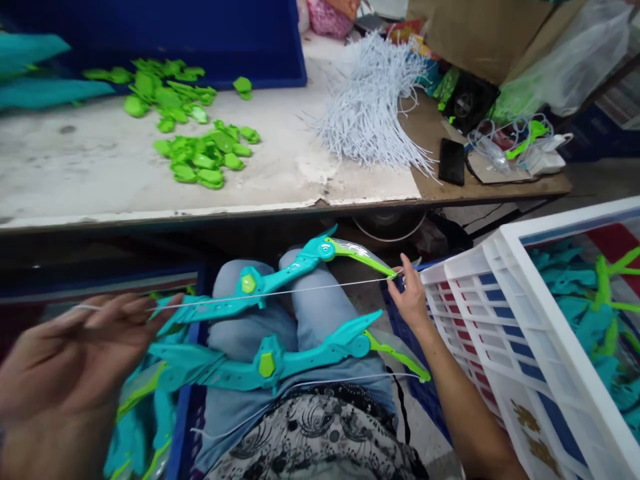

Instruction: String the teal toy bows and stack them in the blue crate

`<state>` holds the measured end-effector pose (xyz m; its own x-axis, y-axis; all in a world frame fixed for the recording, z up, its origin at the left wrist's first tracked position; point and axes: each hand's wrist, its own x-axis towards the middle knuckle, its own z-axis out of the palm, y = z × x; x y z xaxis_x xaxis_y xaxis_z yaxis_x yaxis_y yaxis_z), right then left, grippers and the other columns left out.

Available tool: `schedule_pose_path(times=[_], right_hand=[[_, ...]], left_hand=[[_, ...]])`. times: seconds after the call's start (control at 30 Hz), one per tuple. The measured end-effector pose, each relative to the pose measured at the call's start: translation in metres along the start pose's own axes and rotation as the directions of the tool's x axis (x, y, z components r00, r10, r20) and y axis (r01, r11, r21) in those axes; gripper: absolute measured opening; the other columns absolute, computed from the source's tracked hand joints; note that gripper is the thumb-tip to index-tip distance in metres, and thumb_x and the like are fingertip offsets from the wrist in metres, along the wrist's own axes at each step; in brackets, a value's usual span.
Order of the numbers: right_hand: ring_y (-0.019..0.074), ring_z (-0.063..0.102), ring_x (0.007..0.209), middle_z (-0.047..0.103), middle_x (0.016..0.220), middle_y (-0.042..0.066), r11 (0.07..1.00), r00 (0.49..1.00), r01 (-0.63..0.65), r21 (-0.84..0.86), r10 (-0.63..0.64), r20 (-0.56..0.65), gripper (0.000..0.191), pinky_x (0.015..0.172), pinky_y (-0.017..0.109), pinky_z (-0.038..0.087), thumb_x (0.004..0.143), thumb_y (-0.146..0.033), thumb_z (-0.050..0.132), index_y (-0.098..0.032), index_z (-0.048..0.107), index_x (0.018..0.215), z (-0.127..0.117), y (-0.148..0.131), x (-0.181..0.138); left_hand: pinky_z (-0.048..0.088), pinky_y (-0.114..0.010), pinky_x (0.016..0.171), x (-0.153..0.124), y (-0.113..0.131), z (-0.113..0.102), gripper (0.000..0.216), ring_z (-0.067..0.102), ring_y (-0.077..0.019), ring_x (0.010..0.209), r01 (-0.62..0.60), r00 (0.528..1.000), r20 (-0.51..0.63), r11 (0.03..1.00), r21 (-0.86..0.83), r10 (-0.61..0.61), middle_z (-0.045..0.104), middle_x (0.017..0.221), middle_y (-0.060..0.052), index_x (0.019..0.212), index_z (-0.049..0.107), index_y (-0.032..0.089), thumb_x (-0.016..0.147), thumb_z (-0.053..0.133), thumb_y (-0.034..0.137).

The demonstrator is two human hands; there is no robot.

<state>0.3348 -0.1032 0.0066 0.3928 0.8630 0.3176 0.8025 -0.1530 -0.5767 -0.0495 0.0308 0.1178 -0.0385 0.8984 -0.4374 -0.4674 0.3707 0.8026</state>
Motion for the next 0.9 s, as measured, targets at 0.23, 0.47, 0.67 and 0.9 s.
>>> schedule_pose_path(times=[0.23,0.47,0.67,0.9], right_hand=[[0.0231,0.059,0.081,0.067,0.092,0.009,0.988,0.997,0.081,-0.13,-0.08,0.014,0.041,0.074,0.039,0.049,0.085,-0.036,0.053,-0.019,0.056,0.122,0.0,0.009,-0.001],[0.0281,0.055,0.101,0.063,0.104,0.012,0.845,0.858,0.507,-0.168,-0.513,0.011,0.028,0.089,0.044,0.042,0.088,-0.027,0.053,-0.02,0.061,0.114,0.048,-0.094,0.024],[0.0291,0.055,0.102,0.062,0.111,0.015,0.61,0.48,0.781,0.134,-0.724,0.495,0.042,0.095,0.048,0.039,0.088,-0.024,0.052,-0.019,0.054,0.13,0.159,-0.219,0.016],[0.0222,0.061,0.09,0.067,0.103,0.009,0.623,0.285,0.725,0.295,-0.661,0.694,0.056,0.08,0.034,0.046,0.089,-0.025,0.052,-0.025,0.038,0.143,0.18,-0.22,0.067]], left_hand=[[0.051,-0.034,0.093,-0.023,0.015,-0.056,0.029,0.052,-0.0118,0.055,-0.187,0.971,-0.16,0.981,-0.041,0.179,0.049,0.046,0.009,0.054,0.048,0.024,0.071,0.07,0.033],[0.052,-0.038,0.083,-0.044,-0.046,-0.043,0.05,0.069,-0.0193,0.073,0.036,0.999,0.038,0.999,0.013,-0.036,0.068,0.063,0.002,0.097,0.061,0.02,0.057,0.084,0.039],[0.052,-0.028,0.069,-0.051,-0.054,-0.032,0.041,0.067,-0.0159,0.062,0.164,0.976,0.161,0.981,-0.102,-0.146,0.069,0.062,-0.002,0.072,0.059,0.015,0.055,0.086,0.04],[0.05,-0.026,0.057,-0.052,-0.044,-0.055,0.042,0.061,-0.0129,0.051,0.144,0.971,0.205,0.986,-0.086,-0.124,0.065,0.056,-0.002,0.074,0.062,0.013,0.057,0.084,0.044]])
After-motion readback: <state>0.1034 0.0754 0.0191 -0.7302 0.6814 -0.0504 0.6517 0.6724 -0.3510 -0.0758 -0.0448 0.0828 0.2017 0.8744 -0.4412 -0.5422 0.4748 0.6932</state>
